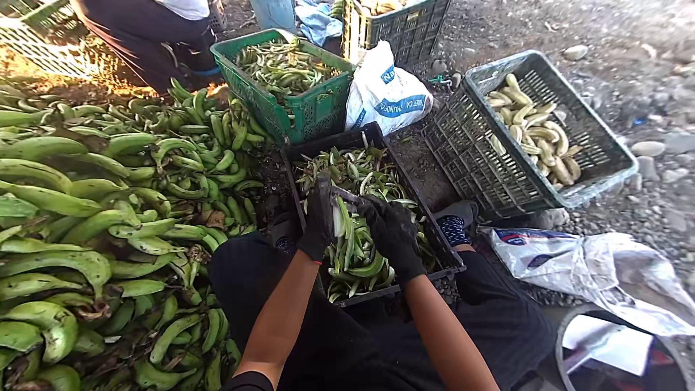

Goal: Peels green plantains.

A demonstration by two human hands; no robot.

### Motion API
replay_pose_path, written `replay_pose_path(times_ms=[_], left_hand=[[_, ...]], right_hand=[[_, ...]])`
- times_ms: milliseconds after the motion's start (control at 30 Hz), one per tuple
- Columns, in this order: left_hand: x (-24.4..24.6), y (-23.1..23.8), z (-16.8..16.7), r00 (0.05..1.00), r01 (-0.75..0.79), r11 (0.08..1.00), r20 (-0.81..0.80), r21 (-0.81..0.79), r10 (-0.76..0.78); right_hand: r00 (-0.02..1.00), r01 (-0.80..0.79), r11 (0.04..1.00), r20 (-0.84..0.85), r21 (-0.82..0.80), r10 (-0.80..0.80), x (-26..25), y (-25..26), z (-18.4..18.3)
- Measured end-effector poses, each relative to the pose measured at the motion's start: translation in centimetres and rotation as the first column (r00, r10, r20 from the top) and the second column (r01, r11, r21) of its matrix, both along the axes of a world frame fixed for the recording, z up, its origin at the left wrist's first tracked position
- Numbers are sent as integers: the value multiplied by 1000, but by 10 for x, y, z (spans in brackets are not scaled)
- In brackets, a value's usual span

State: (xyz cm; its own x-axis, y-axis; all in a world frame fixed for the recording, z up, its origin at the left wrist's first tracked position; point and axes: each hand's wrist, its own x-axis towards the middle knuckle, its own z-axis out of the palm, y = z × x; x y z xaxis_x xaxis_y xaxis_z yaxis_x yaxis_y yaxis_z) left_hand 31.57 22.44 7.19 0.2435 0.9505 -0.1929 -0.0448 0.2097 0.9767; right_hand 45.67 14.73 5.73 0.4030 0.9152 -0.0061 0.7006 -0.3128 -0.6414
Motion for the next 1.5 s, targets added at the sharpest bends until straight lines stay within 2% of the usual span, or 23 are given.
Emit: replay_pose_path(times_ms=[67, 133, 233, 333, 433, 500, 600, 667, 733, 800, 833, 933, 1000, 1067, 1100, 1133, 1200, 1233, 1300, 1400, 1433, 1500], left_hand=[[-2, 2, 0, 983, 114, 979, -164, 170, -86], [-1, 1, 1, 956, 238, 931, -234, 277, -175], [4, -4, 12, 939, 275, 938, -266, 210, -216], [8, -4, 14, 960, 259, 957, -142, 132, -240], [13, -7, 15, 948, 316, 945, -78, 87, -309], [10, -1, 10, 964, 254, 967, 69, 28, -256], [-4, 10, 2, 944, 166, 981, 303, -96, -130], [-8, 16, -1, 911, 149, 965, 410, -217, -48], [-8, 18, -2, 886, 125, 948, 463, -292, 26], [-7, 15, -1, 925, 90, 952, 379, -292, 28], [-6, 12, 0, 956, 56, 963, 293, -262, 24], [1, 6, 1, 999, 5, 1000, 49, -25, -4], [2, 1, -2, 990, 61, 985, -134, 161, -40], [1, -8, -1, 954, 176, 956, -282, 235, -106], [2, -10, 2, 952, 190, 959, -280, 210, -127], [4, -8, 2, 969, 169, 970, -208, 176, -131], [0, 3, -2, 982, 146, 989, 119, 34, -149], [-7, 5, -3, 964, 137, 990, 234, -28, -127], [-16, 8, -4, 942, 122, 987, 324, -103, -83], [-14, 8, 0, 967, 120, 976, 244, -181, -73], [-12, 8, 0, 980, 143, 977, 163, -160, -117], [-10, 7, -5, 980, 197, 980, -10, -14, -197]], right_hand=[[995, 6, 1000, -101, -24, -8, 5, 12, -2], [978, 14, 1000, -210, 9, -12, 10, 19, -2], [957, 3, 1000, -290, 29, 5, 15, 19, 5], [956, 76, 994, -289, 83, -49, 14, 18, 5], [948, 132, 986, -305, 106, -94, 18, 16, 0], [963, 108, 983, -262, 147, -67, 20, 18, -5], [996, -2, 984, -88, 179, 18, 14, 11, -14], [993, -97, 935, 91, 342, 70, 7, 0, -28], [976, -148, 860, 214, 489, 46, 4, -7, -39], [976, -121, 863, 216, 490, 15, 2, -11, -40], [983, -92, 901, 185, 423, 14, 0, -12, -37], [998, -36, 997, -48, 65, 40, -2, -4, -15], [982, 5, 1000, -191, -2, -5, -2, 8, -10], [946, 18, 1000, -325, 10, -13, 2, 13, -5], [934, 22, 999, -358, 24, -12, 5, 13, -2], [931, 36, 998, -364, 60, -12, 6, 13, -1], [951, 33, 987, -308, 156, 17, 9, 11, -4], [967, 12, 981, -254, 191, 38, 10, 8, -8], [992, -79, 954, -67, 288, 103, 12, -3, -17], [984, -162, 917, 132, 365, 121, 12, -21, -28], [986, -140, 937, 127, 320, 104, 12, -22, -26], [998, -62, 990, 9, 124, 62, 16, -14, -16]])
